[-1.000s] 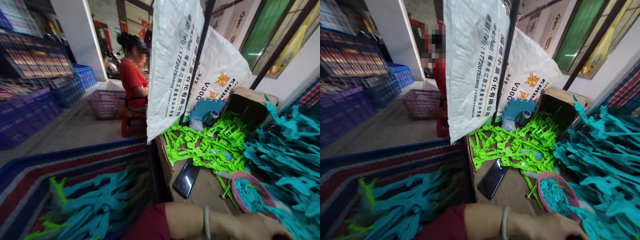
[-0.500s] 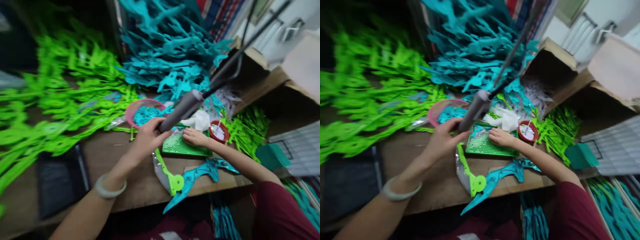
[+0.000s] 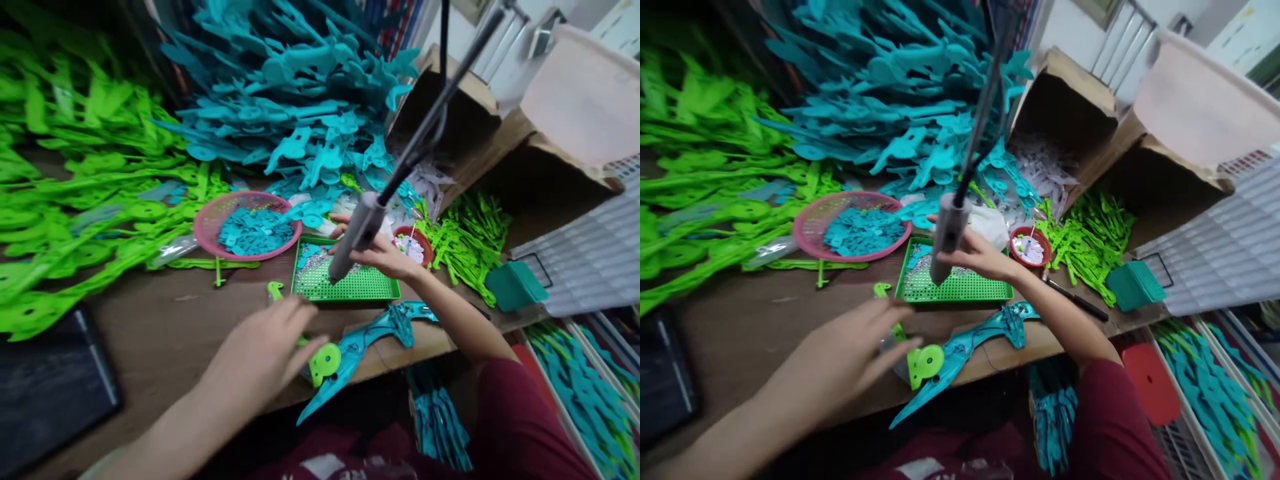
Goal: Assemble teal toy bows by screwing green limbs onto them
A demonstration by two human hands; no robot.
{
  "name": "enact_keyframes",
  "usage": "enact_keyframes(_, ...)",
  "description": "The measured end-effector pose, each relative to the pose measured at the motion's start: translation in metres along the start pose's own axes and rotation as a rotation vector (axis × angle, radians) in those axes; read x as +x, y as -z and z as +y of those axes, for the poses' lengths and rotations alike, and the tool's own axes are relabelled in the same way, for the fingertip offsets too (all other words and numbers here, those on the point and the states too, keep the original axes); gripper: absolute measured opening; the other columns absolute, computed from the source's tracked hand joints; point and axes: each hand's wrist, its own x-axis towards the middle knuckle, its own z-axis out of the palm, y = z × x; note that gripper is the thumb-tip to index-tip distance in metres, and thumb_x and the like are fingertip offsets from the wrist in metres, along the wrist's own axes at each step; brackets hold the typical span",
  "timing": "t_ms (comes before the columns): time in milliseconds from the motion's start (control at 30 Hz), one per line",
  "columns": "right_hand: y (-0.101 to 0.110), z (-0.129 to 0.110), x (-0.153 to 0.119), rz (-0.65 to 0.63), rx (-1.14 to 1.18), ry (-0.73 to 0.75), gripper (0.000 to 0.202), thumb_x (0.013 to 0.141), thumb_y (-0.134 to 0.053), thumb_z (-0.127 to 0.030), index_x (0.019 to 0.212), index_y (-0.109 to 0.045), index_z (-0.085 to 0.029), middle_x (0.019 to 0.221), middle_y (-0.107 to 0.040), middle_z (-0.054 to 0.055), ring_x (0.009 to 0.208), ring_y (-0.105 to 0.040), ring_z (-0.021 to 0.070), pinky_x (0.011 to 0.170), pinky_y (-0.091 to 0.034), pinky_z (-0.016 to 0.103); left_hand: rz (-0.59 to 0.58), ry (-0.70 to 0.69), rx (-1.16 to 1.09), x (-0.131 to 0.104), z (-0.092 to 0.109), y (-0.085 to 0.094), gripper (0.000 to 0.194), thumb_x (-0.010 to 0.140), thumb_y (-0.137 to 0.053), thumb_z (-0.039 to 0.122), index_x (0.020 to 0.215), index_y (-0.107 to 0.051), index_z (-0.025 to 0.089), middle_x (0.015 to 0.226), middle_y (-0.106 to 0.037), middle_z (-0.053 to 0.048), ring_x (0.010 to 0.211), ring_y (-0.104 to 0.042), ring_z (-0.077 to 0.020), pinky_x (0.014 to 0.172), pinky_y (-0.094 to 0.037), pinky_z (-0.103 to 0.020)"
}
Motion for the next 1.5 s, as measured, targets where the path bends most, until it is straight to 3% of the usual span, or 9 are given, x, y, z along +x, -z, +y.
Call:
enact_keyframes(100,-0.016,0.028,0.001,0.253,0.19,0.063,0.059,0.083,-0.064,-0.062,0.126,-0.053,-0.023,0.086,-0.066,0.001,0.075,-0.066,0.0161,0.077,-0.059,0.037,-0.017,-0.215,-0.011,-0.047,0.012,-0.012,0.037,0.101,-0.047,0.045,0.12,-0.064,0.019,0.125,-0.07,-0.011,0.109,-0.068,-0.0239,0.087,-0.058,-0.036)
enact_keyframes(233,-0.033,0.041,0.021,0.53,0.137,0.216,0.062,0.076,-0.073,-0.054,0.127,-0.051,-0.026,0.071,-0.06,-0.006,0.06,-0.06,0.0132,0.063,-0.054,0.031,-0.019,-0.294,0.042,-0.075,0.008,-0.043,0.055,0.095,-0.056,0.054,0.135,-0.058,0.017,0.143,-0.061,-0.011,0.135,-0.053,-0.0262,0.111,-0.046,-0.043)
enact_keyframes(367,-0.048,0.05,0.032,0.669,0.032,0.203,0.056,0.078,-0.069,-0.054,0.123,-0.052,-0.027,0.057,-0.049,-0.01,0.043,-0.046,0.0105,0.047,-0.044,0.029,0.122,-0.308,0.11,-0.079,0.008,-0.069,0.036,0.096,-0.049,0.017,0.129,-0.063,0.014,0.138,-0.066,-0.008,0.137,-0.052,-0.0226,0.12,-0.035,-0.04)
enact_keyframes(500,-0.061,0.073,0.028,0.673,0.009,0.149,0.054,0.077,-0.066,-0.062,0.115,-0.053,-0.026,0.054,-0.044,-0.011,0.039,-0.042,0.0096,0.04,-0.039,0.028,0.244,-0.243,0.127,-0.079,0.019,-0.08,0.043,0.093,-0.04,0.005,0.128,-0.064,0.007,0.134,-0.067,-0.014,0.134,-0.055,-0.0265,0.116,-0.041,-0.04)
enact_keyframes(633,-0.065,0.088,0.026,0.659,0.017,0.144,0.05,0.078,-0.066,-0.061,0.111,-0.053,-0.026,0.054,-0.042,-0.011,0.04,-0.042,0.0096,0.04,-0.038,0.027,0.247,-0.244,0.135,-0.08,0.024,-0.08,0.044,0.092,-0.038,0.004,0.127,-0.064,0.005,0.133,-0.067,-0.014,0.131,-0.058,-0.0279,0.115,-0.043,-0.041)
enact_keyframes(1000,-0.064,0.091,0.026,0.704,-0.031,0.089,0.053,0.076,-0.067,-0.064,0.111,-0.052,-0.028,0.053,-0.042,-0.01,0.039,-0.042,0.0107,0.039,-0.038,0.028,0.29,-0.249,0.161,-0.089,0.032,-0.085,0.041,0.093,-0.042,0.013,0.126,-0.065,0.002,0.133,-0.067,-0.017,0.129,-0.06,-0.0296,0.123,-0.033,-0.045)
enact_keyframes(1333,-0.064,0.093,0.022,0.72,0.037,0.129,0.042,0.078,-0.07,-0.049,0.107,-0.049,-0.027,0.054,-0.046,-0.01,0.04,-0.045,0.0106,0.041,-0.036,0.027,0.306,-0.211,0.165,-0.09,0.035,-0.084,0.038,0.093,-0.044,0.012,0.123,-0.067,0.004,0.129,-0.07,-0.014,0.125,-0.062,-0.0253,0.119,-0.041,-0.038)
enact_keyframes(1500,-0.065,0.093,0.021,0.725,0.004,0.103,0.042,0.077,-0.069,-0.052,0.105,-0.05,-0.028,0.054,-0.045,-0.01,0.04,-0.044,0.011,0.041,-0.037,0.027,0.335,-0.201,0.158,-0.09,0.035,-0.083,0.039,0.095,-0.04,0.011,0.121,-0.068,0.004,0.126,-0.072,-0.012,0.124,-0.063,-0.0247,0.119,-0.04,-0.038)
